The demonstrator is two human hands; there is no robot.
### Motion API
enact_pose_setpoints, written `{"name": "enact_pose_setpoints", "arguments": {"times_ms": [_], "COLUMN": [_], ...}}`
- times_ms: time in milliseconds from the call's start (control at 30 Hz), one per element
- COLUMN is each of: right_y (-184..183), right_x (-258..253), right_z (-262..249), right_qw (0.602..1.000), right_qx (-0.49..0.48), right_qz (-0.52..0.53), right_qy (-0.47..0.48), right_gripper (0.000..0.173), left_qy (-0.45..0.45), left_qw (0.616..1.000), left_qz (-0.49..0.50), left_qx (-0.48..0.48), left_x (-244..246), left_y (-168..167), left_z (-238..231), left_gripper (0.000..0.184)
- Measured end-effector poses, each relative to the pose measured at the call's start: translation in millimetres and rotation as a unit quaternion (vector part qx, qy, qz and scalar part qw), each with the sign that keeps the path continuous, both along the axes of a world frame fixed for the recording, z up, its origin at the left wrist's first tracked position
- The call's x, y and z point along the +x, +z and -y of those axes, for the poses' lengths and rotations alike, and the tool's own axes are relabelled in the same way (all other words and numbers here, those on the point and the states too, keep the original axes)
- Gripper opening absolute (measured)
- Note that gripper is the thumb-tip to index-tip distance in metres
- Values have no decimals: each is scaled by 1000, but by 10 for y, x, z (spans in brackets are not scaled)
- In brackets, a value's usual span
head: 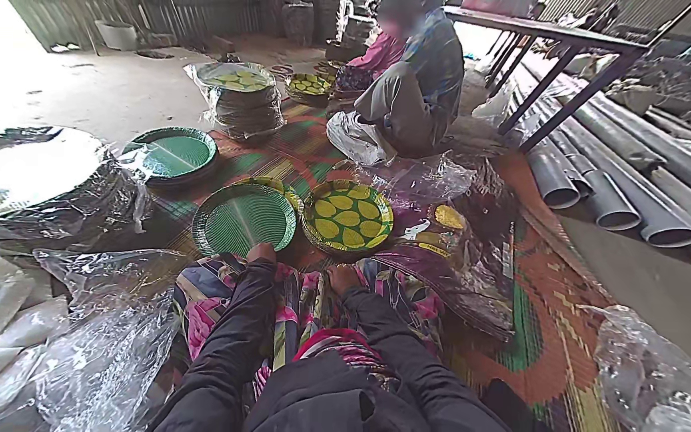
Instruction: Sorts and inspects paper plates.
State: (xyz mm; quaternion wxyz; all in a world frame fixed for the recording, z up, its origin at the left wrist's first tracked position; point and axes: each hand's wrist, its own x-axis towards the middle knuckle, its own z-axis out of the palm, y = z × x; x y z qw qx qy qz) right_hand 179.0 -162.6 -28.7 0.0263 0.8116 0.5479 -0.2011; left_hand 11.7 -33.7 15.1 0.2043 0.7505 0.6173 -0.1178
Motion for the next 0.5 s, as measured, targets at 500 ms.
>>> {"name": "enact_pose_setpoints", "arguments": {"times_ms": [500], "right_y": [24], "right_x": [-37], "right_z": [19], "right_qw": [999], "right_qx": [4], "right_qz": [33], "right_qy": [-6], "right_gripper": [41], "left_qy": [-26], "left_qw": [969], "left_qz": [144], "left_qx": [200], "left_x": [-77], "left_y": [-46], "left_z": [-285], "left_gripper": [33]}}
